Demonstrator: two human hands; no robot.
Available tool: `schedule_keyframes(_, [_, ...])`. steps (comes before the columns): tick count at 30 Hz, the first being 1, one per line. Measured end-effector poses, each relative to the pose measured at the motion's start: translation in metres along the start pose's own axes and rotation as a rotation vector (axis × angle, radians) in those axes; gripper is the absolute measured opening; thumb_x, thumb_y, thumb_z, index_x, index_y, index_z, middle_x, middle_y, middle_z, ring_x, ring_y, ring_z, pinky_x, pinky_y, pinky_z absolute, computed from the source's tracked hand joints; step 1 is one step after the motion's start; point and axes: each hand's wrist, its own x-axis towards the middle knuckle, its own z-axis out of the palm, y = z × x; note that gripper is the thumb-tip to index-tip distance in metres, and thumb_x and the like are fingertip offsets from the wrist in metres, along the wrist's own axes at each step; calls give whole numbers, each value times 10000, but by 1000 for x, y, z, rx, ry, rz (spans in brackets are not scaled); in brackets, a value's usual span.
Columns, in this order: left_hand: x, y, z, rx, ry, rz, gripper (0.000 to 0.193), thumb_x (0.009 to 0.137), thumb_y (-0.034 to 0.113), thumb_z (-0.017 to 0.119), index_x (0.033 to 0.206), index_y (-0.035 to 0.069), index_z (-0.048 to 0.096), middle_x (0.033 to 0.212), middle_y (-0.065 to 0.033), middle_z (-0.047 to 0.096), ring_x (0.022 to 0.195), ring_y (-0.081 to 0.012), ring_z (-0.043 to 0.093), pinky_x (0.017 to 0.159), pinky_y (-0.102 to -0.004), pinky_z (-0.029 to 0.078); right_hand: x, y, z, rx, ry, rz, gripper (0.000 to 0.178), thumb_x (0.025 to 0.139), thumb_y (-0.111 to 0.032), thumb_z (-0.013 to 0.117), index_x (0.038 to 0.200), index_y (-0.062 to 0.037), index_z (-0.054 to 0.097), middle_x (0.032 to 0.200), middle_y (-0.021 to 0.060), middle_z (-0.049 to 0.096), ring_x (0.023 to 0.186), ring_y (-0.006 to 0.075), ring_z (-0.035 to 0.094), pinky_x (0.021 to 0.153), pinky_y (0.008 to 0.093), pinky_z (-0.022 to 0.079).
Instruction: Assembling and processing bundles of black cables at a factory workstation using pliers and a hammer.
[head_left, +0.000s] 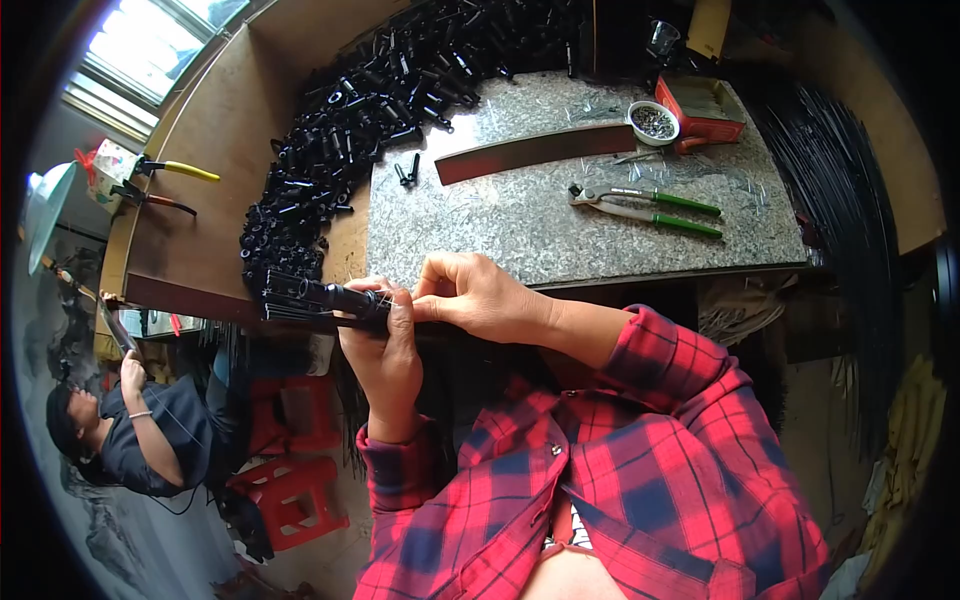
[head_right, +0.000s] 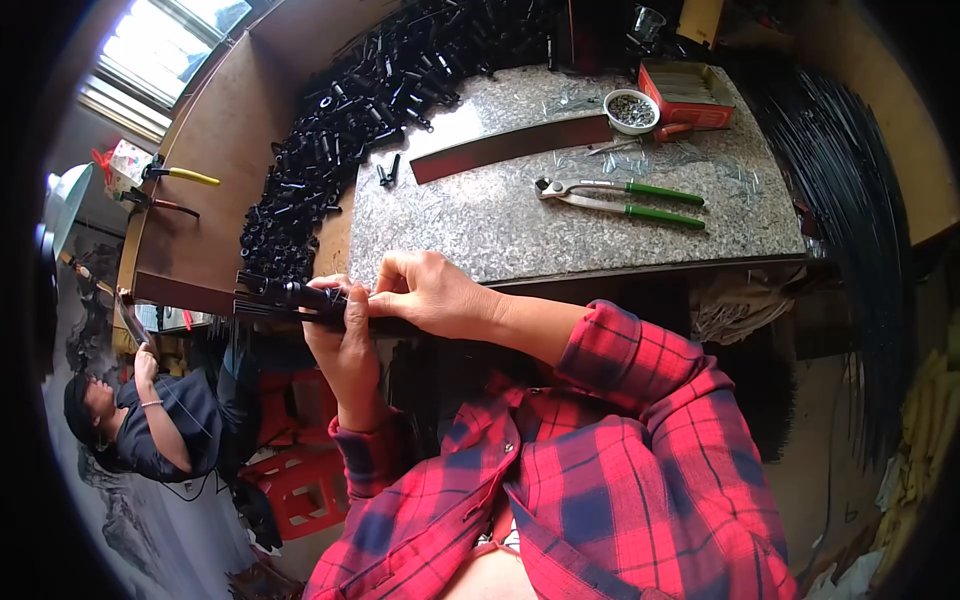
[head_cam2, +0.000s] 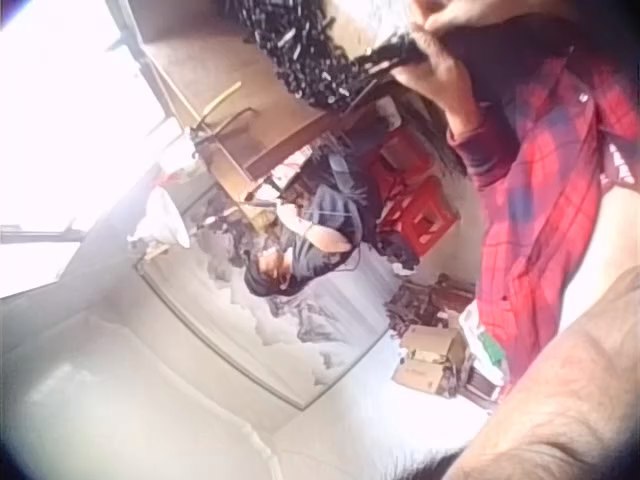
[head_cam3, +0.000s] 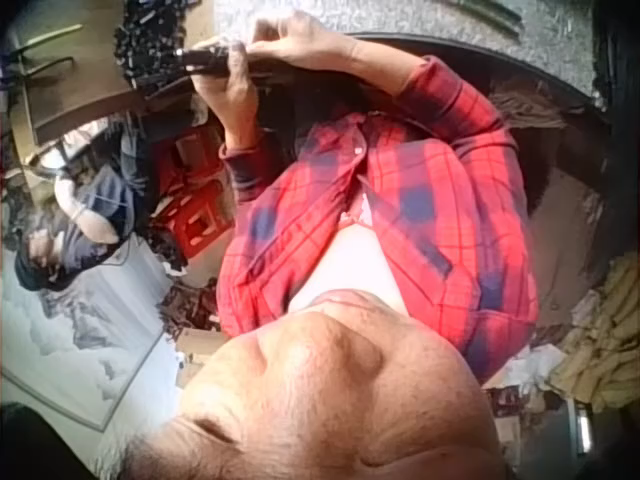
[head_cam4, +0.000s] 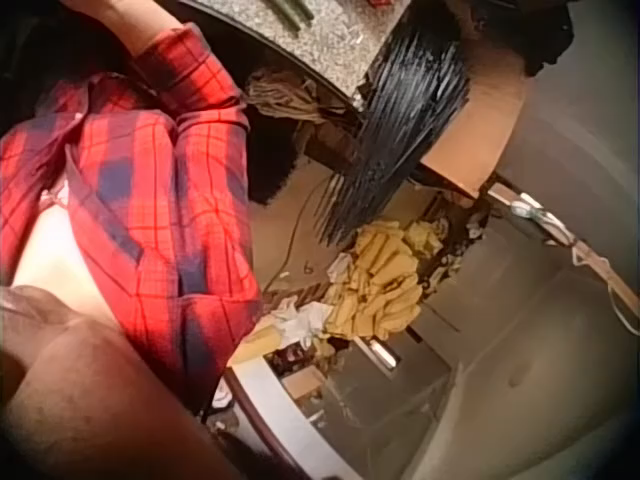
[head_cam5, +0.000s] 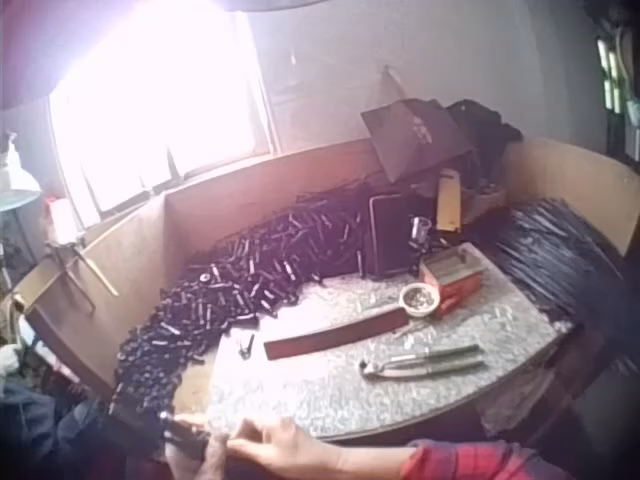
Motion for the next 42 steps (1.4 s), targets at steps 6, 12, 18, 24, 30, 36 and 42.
schedule_keyframes(6, [1, -4, 1, 16, 18, 38, 213, 860, -64, 584, 1001, 29, 454, 917, -51, 498, 844, -113, 526, 777, -246, 450, 5, 2, -4, 60, -74, 78, 221, 834, -187, 712, 852, -8, 583, 763, 23, 600, 728, 65, 532, 645, 236, 453])
schedule_keyframes(12, [1, -4, 8, 48, -8, 94, 206, 848, -87, 543, 972, 27, 425, 895, -62, 476, 829, -122, 533, 744, -255, 456, 6, 7, -9, 86, -111, 77, 262, 835, -199, 717, 919, -15, 551, 799, 27, 603, 745, 66, 536, 660, 238, 463])
schedule_keyframes(18, [-3, -6, 21, 62, -107, 135, 180, 846, -49, 528, 991, 22, 450, 893, -83, 519, 820, -126, 528, 756, -263, 435, -17, -3, -29, 111, -78, 85, 306, 831, -153, 705, 1022, 3, 525, 944, 74, 617, 926, 128, 599, 811, 295, 505])
schedule_keyframes(24, [5, -6, 12, -48, 100, -7, 272, 865, 3, 569, 1124, -10, 490, 882, -44, 523, 669, -106, 532, 626, -240, 459, -66, -27, -114, -614, 90, -238, 298, 793, -159, 715, 987, -8, 546, 993, 124, 567, 960, 272, 585, 813, 348, 489])
schedule_keyframes(30, [7, -24, 27, -351, 30, 11, 154, 910, 120, 577, 1002, 39, 485, 991, -90, 513, 658, -149, 530, 612, -258, 456, -111, -26, -184, -1367, 273, -5, 311, 796, -273, 688, 931, -24, 560, 973, 136, 549, 943, 301, 560, 820, 380, 474])
schedule_keyframes(36, [2, -19, 33, -348, -185, -21, 187, 945, 194, 555, 920, 76, 413, 638, -28, 443, 459, -95, 390, 411, -233, 330, -126, -6, -200, -1542, 218, 46, 329, 824, -352, 636, 875, -29, 604, 934, 142, 574, 960, 287, 558, 842, 385, 459])
schedule_keyframes(42, [-2, -16, 33, -331, -225, -4, 110, 968, 134, 494, 897, 79, 430, 621, -3, 396, 468, -76, 348, 436, -220, 326, -119, -10, -188, -1611, 236, -51, 299, 867, -322, 589, 861, -25, 555, 876, 116, 567, 895, 268, 557, 779, 358, 465])
